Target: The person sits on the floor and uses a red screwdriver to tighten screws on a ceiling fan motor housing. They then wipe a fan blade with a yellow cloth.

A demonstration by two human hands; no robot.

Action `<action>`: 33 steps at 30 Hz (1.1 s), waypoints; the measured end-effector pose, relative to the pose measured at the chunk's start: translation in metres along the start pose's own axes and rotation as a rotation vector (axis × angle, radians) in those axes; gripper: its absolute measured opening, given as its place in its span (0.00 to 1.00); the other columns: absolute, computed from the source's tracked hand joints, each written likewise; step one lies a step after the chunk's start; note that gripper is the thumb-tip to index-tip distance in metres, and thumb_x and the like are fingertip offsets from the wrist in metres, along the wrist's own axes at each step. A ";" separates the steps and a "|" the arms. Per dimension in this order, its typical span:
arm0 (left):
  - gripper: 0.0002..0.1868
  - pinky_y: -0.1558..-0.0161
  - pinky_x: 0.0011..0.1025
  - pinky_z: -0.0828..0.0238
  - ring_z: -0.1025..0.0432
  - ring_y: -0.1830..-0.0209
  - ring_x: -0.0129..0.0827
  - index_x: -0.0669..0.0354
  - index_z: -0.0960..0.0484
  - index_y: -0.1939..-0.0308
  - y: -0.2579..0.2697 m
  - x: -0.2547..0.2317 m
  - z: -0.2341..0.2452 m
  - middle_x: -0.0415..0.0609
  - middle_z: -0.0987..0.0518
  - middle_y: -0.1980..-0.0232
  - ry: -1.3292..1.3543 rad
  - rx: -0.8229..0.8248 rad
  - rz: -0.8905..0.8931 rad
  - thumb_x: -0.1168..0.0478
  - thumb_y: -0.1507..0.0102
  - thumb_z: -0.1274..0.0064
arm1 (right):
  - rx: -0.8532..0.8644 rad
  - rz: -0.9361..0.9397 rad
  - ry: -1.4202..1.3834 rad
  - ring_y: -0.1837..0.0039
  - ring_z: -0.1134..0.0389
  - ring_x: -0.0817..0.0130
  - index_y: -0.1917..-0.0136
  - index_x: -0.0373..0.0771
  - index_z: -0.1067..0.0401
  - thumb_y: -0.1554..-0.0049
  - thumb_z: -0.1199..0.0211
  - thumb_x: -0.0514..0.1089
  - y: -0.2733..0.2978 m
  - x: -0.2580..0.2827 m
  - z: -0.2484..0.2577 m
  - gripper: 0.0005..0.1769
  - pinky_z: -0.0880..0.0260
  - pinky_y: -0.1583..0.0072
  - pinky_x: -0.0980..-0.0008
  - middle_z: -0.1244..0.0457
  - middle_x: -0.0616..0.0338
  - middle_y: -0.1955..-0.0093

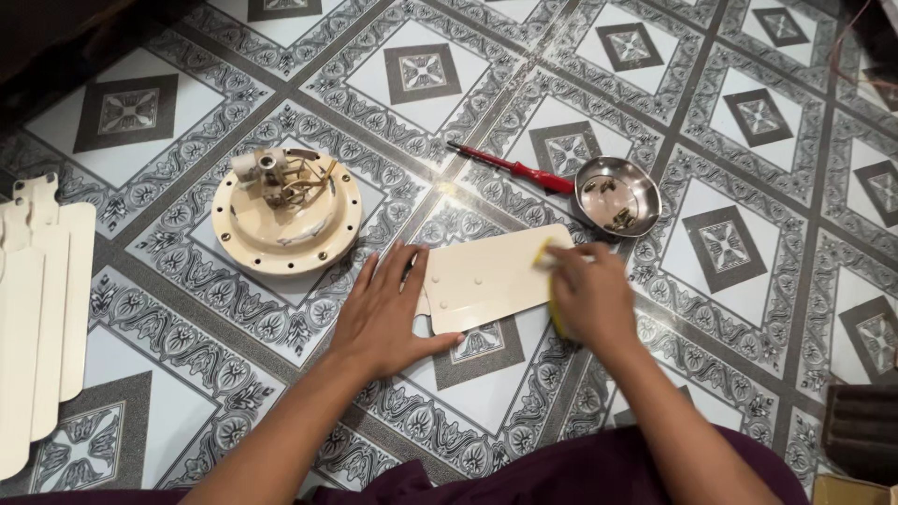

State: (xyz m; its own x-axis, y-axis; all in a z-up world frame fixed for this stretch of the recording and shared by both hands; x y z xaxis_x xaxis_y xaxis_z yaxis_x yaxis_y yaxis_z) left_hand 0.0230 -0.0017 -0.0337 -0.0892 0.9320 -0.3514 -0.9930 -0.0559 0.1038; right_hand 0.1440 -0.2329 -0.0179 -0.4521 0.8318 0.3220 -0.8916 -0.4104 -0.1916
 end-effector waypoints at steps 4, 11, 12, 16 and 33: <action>0.66 0.24 0.44 0.72 0.59 0.19 0.42 0.64 0.52 0.23 0.000 0.004 -0.010 0.57 0.47 0.22 -0.045 -0.082 -0.040 0.22 0.49 0.49 | -0.087 0.012 0.049 0.42 0.33 0.47 0.36 0.42 0.24 0.42 0.41 0.44 -0.004 0.001 -0.005 0.20 0.30 0.41 0.51 0.35 0.44 0.42; 0.63 0.23 0.47 0.72 0.58 0.19 0.41 0.65 0.48 0.25 0.001 0.005 -0.009 0.56 0.44 0.23 -0.062 -0.122 -0.060 0.24 0.49 0.49 | 0.194 0.402 -0.137 0.40 0.35 0.49 0.33 0.45 0.28 0.46 0.42 0.40 0.002 0.069 -0.040 0.27 0.32 0.39 0.51 0.37 0.48 0.37; 0.62 0.23 0.48 0.71 0.57 0.19 0.40 0.64 0.48 0.25 0.001 0.004 -0.009 0.56 0.43 0.23 -0.061 -0.122 -0.066 0.24 0.49 0.49 | 0.205 0.399 -0.139 0.40 0.35 0.50 0.33 0.47 0.27 0.46 0.42 0.40 0.003 0.066 -0.041 0.26 0.32 0.39 0.51 0.37 0.50 0.37; 0.63 0.24 0.50 0.73 0.59 0.19 0.43 0.65 0.49 0.24 -0.001 0.005 -0.011 0.58 0.44 0.23 -0.038 -0.121 -0.063 0.23 0.48 0.51 | 0.056 0.174 0.011 0.38 0.37 0.45 0.35 0.47 0.26 0.44 0.42 0.41 -0.027 0.015 -0.029 0.23 0.35 0.38 0.50 0.39 0.45 0.33; 0.61 0.24 0.50 0.78 0.63 0.19 0.37 0.61 0.50 0.24 -0.001 0.009 -0.018 0.53 0.48 0.19 -0.082 -0.082 -0.053 0.22 0.47 0.57 | 0.060 -0.123 0.036 0.49 0.29 0.49 0.40 0.47 0.20 0.41 0.40 0.41 -0.034 0.001 -0.002 0.17 0.29 0.44 0.54 0.33 0.45 0.47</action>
State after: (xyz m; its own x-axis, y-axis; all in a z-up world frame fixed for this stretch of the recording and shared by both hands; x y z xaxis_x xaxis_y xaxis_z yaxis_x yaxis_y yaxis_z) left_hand 0.0219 0.0001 -0.0536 -0.0335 0.9604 -0.2767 -0.9994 -0.0320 0.0097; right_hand 0.1739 -0.2170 -0.0131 -0.3393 0.8895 0.3060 -0.9406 -0.3254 -0.0970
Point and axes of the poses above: each hand's wrist, its own y-axis away from the middle knuckle, its own z-axis out of the back of the hand, x = y × z, the point moved 3 cm from there along -y, towards the middle knuckle
